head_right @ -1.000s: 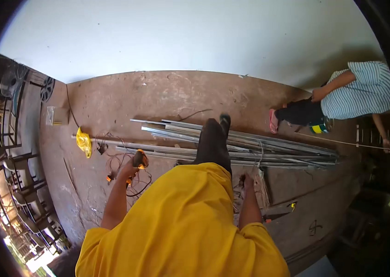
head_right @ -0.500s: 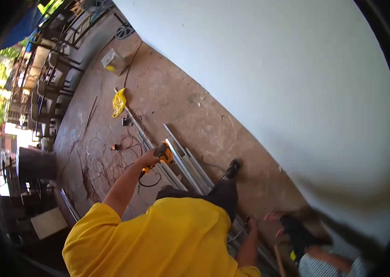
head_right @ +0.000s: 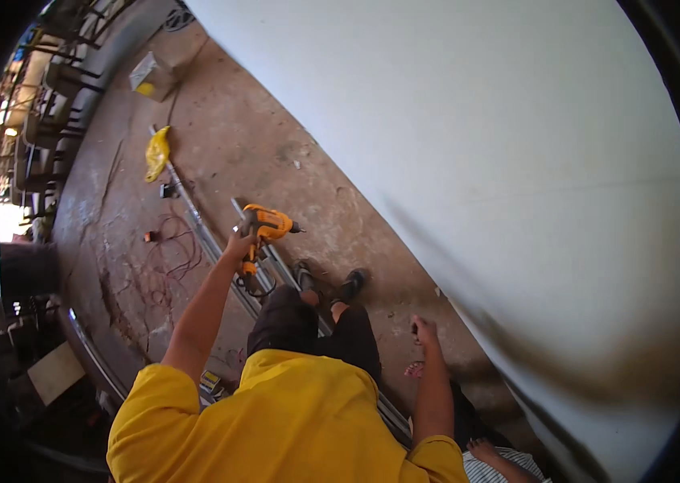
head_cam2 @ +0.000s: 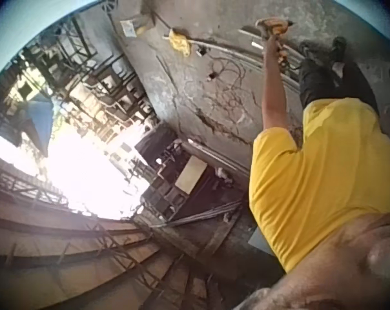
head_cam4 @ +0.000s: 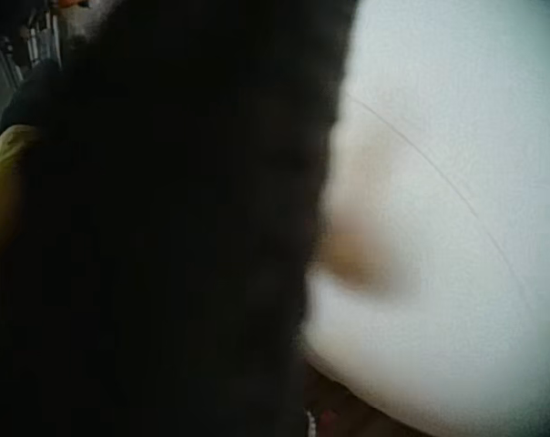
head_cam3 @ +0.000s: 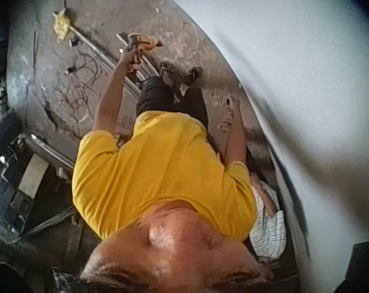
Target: Use a power drill to make holes in a white panel/wall.
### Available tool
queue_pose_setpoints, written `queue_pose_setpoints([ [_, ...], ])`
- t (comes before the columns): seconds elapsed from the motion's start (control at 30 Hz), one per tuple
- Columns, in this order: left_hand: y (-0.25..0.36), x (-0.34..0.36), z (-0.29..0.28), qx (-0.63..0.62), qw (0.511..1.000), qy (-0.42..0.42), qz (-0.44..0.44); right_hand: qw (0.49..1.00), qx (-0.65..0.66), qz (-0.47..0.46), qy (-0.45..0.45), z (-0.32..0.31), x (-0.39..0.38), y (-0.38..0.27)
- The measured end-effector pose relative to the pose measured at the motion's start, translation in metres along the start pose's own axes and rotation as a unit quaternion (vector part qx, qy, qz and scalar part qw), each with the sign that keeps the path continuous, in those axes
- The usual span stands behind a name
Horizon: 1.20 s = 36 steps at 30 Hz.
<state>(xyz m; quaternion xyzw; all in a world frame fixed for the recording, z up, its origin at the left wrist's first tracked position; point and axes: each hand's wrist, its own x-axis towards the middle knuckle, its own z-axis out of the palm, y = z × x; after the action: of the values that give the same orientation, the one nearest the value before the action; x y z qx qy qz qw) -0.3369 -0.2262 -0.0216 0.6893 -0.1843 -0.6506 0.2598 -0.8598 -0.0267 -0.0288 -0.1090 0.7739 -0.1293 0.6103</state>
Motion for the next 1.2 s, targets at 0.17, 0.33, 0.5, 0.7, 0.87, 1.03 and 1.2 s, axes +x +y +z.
queue_pose_setpoints([
  [0.17, -0.069, 0.046, 0.028, -0.266, 0.959, 0.044, -0.090, 0.999, -0.029, 0.006, -0.020, 0.056, 0.068, -0.028],
  [0.33, -0.160, 0.093, 0.061, -0.591, 0.796, 0.006, -0.130, 0.987, -0.139, -0.032, -0.074, 0.120, 0.186, -0.053],
  [0.5, -0.211, 0.136, 0.054, -0.661, 0.739, 0.030, -0.131, 0.966, -0.189, -0.109, -0.138, 0.223, 0.305, -0.073],
  [0.7, -0.179, 0.196, 0.072, -0.670, 0.740, 0.058, -0.014, 0.952, -0.216, -0.137, -0.168, 0.304, 0.441, -0.120],
  [0.87, -0.123, 0.231, 0.056, -0.698, 0.712, 0.025, 0.078, 0.899, -0.308, -0.272, -0.153, 0.347, 0.501, -0.157],
  [1.03, -0.077, 0.244, 0.042, -0.699, 0.684, -0.038, 0.203, 0.770, -0.459, -0.443, -0.024, 0.370, 0.516, -0.176],
  [1.2, -0.065, 0.286, 0.026, -0.703, 0.668, -0.063, 0.236, 0.758, -0.521, -0.393, -0.012, 0.383, 0.537, -0.181],
])
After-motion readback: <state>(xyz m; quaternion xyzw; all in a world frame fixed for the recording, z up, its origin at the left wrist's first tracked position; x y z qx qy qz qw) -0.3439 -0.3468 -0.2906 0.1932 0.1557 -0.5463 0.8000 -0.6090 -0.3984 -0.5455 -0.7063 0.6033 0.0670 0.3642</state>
